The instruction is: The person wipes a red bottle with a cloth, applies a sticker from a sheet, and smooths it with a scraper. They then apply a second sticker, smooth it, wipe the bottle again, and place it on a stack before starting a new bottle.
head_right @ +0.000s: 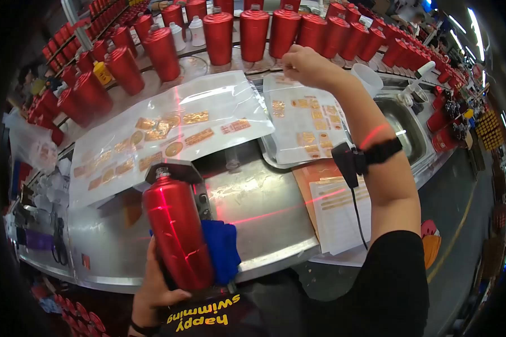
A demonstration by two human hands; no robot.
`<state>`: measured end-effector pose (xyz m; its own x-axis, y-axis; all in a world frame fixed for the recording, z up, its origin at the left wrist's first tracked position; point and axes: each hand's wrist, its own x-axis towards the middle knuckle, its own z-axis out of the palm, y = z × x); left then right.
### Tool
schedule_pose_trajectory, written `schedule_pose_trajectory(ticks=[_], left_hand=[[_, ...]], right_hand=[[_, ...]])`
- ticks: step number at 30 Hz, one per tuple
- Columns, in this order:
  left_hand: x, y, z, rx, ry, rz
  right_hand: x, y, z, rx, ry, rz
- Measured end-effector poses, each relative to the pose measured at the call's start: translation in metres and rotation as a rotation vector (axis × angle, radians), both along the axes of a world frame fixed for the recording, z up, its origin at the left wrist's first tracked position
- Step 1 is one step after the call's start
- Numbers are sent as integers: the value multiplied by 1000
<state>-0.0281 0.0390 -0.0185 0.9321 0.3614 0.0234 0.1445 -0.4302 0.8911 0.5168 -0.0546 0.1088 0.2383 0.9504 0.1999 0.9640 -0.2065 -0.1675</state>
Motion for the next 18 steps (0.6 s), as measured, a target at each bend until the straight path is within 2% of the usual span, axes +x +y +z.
schedule_pose_trajectory(ticks=[2,3,5,6,8,10,13,16,18], left_hand=[[0,16,57,162,72,-156],[2,21,74,185,75,-122],[21,26,101,427,-120,-13],[35,22,117,374,-169,77],[65,18,137,555,-286,117],[101,8,144,505,-415,206],[128,10,139,797,-446,162],[129,9,135,684,-422,124],[125,11,133,569,-490,106]], right_hand=[[-38,-2,16,26,-47,174],[-64,-5,26,65,-56,214],[-116,-9,42,129,-55,313],[-140,-11,50,156,-51,370],[-179,-10,57,191,-24,475],[-212,-12,59,237,47,548],[-237,-17,56,283,170,574],[-235,-29,46,350,262,532],[-235,-38,28,455,625,375]])
